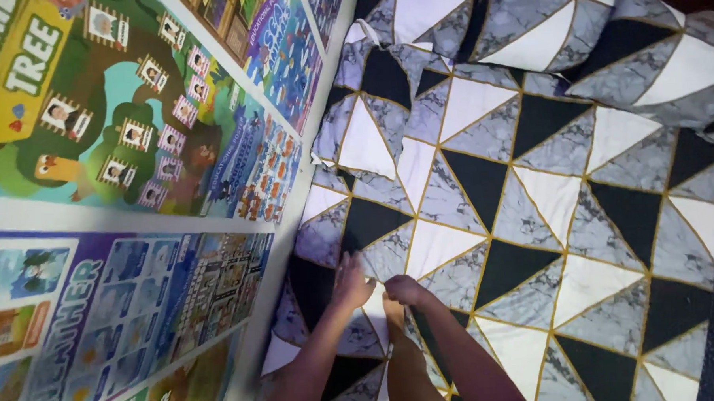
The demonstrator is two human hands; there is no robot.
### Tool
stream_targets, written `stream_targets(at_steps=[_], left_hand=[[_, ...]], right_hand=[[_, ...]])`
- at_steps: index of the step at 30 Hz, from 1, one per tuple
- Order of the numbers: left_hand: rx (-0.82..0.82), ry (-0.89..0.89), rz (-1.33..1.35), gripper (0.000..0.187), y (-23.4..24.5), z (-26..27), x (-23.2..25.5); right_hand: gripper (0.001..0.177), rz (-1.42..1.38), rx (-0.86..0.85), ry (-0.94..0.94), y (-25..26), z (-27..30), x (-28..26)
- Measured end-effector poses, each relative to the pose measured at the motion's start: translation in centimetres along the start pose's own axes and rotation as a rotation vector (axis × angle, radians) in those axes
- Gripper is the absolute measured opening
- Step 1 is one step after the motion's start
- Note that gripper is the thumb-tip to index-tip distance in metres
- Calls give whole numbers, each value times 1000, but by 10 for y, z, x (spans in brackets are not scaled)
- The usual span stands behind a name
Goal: Folding blankets and pillows on the floor, and then mixing liquids into a small bottle at a desk.
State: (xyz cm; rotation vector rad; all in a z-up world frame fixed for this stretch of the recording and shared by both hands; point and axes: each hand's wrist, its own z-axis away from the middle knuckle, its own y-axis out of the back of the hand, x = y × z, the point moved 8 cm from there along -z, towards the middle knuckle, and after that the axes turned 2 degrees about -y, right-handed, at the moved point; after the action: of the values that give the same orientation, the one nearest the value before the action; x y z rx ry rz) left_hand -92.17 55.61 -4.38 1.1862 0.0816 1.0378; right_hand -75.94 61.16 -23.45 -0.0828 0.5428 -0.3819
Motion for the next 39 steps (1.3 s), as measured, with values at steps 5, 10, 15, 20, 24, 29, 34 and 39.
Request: stream_targets(at_steps=[5,10,15,20,24,29,34,39], left_hand=[[-119,-18,-65,81,-19,40,-14],[-130,19,-30,77,13,88,4],[-32,-230,-62,75,-18,121,-33],[-131,-321,-44,74,-43,222,-57],[-172,-438,19,72,-65,296,-55],[-250,-501,-16,74,-113,366,-48],[-310,-619,-40,67,-164,407,-54],[-556,-653,-280,60,-228,450,-40]], right_hand=[[26,17,222,255,-15,29,-39],[22,-248,283,344,-29,68,-50],[16,-442,401,456,-60,119,9],[15,-281,575,658,-126,183,164],[16,-262,704,402,-208,318,229],[18,-354,649,287,-281,335,315],[22,-473,542,224,-325,316,358],[24,-691,568,435,-334,278,449]])
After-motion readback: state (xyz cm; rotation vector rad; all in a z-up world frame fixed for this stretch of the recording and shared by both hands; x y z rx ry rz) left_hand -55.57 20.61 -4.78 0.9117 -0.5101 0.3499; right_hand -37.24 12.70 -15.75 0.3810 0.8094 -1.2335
